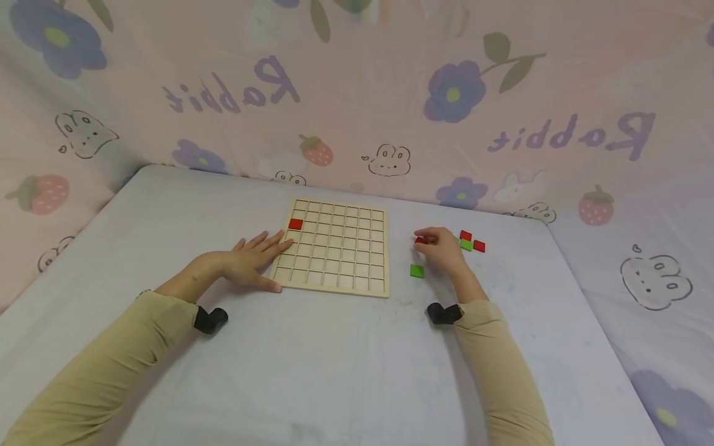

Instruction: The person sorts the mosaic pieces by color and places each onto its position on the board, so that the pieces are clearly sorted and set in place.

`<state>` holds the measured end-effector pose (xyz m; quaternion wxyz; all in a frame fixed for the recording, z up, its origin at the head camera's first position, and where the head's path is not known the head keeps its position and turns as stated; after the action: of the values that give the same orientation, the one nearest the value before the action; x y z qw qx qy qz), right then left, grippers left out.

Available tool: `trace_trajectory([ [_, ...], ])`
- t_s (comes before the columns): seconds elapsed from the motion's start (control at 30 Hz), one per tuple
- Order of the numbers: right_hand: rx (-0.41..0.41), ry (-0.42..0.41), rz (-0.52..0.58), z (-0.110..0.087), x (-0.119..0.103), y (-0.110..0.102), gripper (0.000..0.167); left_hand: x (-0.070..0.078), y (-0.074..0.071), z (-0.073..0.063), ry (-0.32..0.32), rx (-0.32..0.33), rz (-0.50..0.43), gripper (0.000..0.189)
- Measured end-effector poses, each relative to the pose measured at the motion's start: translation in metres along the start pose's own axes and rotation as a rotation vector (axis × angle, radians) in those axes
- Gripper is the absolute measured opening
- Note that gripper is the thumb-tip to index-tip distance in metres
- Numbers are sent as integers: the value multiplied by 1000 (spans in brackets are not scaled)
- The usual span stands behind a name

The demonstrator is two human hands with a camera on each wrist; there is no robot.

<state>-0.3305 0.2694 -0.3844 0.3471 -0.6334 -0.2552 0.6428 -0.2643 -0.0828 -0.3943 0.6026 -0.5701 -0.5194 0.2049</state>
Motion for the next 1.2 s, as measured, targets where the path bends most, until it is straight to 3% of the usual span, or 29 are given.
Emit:
trace_trajectory([
  [0.7,-39,-8,-49,0,4,2,39,1,-1,-1,2,-2,-5,98],
  [1.2,-45,-3,-22,2,-1,6,40,-4,4,1,6,-11,13,100],
])
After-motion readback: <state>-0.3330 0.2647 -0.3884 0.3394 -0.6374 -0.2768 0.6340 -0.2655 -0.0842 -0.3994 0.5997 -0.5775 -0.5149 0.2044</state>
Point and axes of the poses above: each hand's wrist, its own z-axis towards the middle knuckle, its own y-axis out of the palm, x = y × z, the point moved 9 cm from there along z, towards the middle knuckle, and after that the axes turned 14 degrees about x, right-handed, at the moved point
